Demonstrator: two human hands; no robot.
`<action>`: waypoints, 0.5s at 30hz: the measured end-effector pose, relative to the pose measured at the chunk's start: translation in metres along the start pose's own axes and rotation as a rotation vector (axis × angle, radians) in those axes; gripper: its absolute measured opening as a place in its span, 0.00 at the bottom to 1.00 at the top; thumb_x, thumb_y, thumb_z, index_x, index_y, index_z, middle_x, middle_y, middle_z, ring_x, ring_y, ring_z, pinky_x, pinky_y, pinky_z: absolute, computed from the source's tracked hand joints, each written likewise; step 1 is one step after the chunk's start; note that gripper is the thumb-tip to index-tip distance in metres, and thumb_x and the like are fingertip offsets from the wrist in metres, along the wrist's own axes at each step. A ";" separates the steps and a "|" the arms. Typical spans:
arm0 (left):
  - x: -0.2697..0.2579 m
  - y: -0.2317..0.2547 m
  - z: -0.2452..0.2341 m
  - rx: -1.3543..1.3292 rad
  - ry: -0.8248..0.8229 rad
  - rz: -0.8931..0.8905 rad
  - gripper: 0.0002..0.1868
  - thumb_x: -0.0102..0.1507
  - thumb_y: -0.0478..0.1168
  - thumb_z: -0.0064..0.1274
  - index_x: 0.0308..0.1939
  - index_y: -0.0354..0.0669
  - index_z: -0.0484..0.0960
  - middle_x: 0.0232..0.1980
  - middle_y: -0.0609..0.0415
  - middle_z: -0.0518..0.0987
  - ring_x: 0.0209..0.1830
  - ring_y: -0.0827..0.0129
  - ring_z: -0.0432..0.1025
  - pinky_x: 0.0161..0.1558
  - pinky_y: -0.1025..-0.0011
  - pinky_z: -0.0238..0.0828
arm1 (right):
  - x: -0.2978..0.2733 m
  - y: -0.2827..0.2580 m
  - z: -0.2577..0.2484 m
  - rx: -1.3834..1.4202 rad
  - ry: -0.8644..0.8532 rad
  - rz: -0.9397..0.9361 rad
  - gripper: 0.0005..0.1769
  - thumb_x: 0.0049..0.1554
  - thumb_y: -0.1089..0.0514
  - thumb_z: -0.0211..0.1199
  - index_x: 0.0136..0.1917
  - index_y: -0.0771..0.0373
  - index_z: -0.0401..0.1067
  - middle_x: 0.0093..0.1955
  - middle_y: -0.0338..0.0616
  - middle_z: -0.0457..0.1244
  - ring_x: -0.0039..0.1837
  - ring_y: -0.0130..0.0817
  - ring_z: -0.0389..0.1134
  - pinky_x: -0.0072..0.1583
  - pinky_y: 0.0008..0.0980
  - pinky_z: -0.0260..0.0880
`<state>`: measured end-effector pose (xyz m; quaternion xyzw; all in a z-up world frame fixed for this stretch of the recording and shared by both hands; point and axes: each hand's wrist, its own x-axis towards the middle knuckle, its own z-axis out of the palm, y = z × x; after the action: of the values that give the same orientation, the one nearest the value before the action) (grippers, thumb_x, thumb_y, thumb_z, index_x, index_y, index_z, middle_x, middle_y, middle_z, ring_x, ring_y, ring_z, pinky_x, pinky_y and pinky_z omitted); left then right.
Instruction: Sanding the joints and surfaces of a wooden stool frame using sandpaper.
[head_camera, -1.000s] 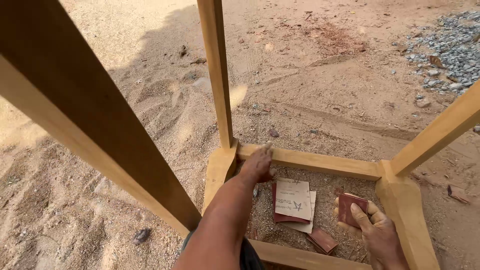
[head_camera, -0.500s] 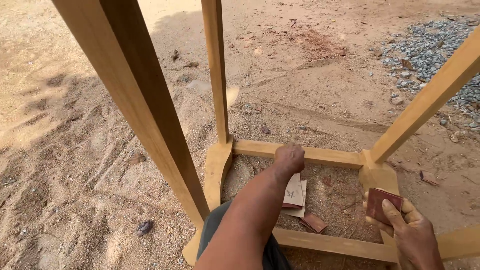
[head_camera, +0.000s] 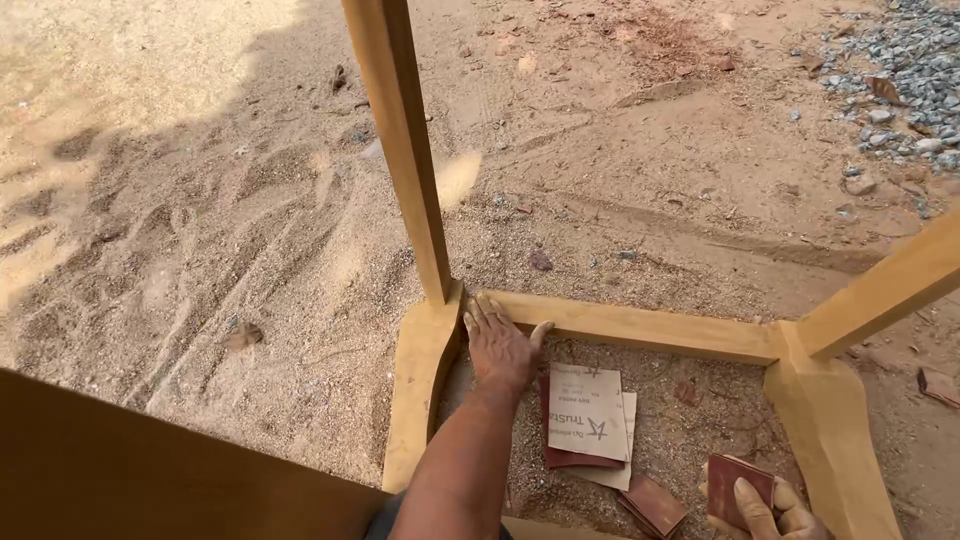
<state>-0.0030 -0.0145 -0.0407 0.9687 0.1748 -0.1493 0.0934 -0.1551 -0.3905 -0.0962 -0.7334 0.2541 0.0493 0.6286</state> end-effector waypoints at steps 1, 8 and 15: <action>0.003 -0.001 0.006 0.014 0.056 0.005 0.58 0.66 0.78 0.21 0.80 0.29 0.38 0.84 0.38 0.33 0.85 0.52 0.26 0.79 0.59 0.20 | 0.010 0.023 0.000 -0.003 0.000 -0.023 0.21 0.64 0.59 0.57 0.65 0.76 0.71 0.55 0.63 0.72 0.55 0.51 0.75 0.50 0.48 0.81; 0.043 -0.029 0.055 -0.021 0.241 0.142 0.60 0.63 0.81 0.19 0.80 0.33 0.38 0.85 0.40 0.34 0.85 0.55 0.27 0.79 0.62 0.19 | 0.057 0.131 -0.002 0.154 -0.087 -0.135 0.22 0.60 0.61 0.60 0.66 0.74 0.71 0.56 0.66 0.72 0.58 0.51 0.75 0.59 0.48 0.76; 0.050 -0.034 0.045 0.043 0.231 0.223 0.61 0.62 0.82 0.18 0.80 0.33 0.36 0.84 0.39 0.35 0.84 0.54 0.25 0.79 0.61 0.17 | 0.049 0.122 -0.001 0.025 -0.090 -0.041 0.24 0.59 0.60 0.60 0.68 0.70 0.71 0.57 0.62 0.73 0.58 0.50 0.76 0.61 0.50 0.76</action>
<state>0.0179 0.0215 -0.1033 0.9946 0.0724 -0.0293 0.0677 -0.1663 -0.4164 -0.2246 -0.7274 0.2111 0.0662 0.6496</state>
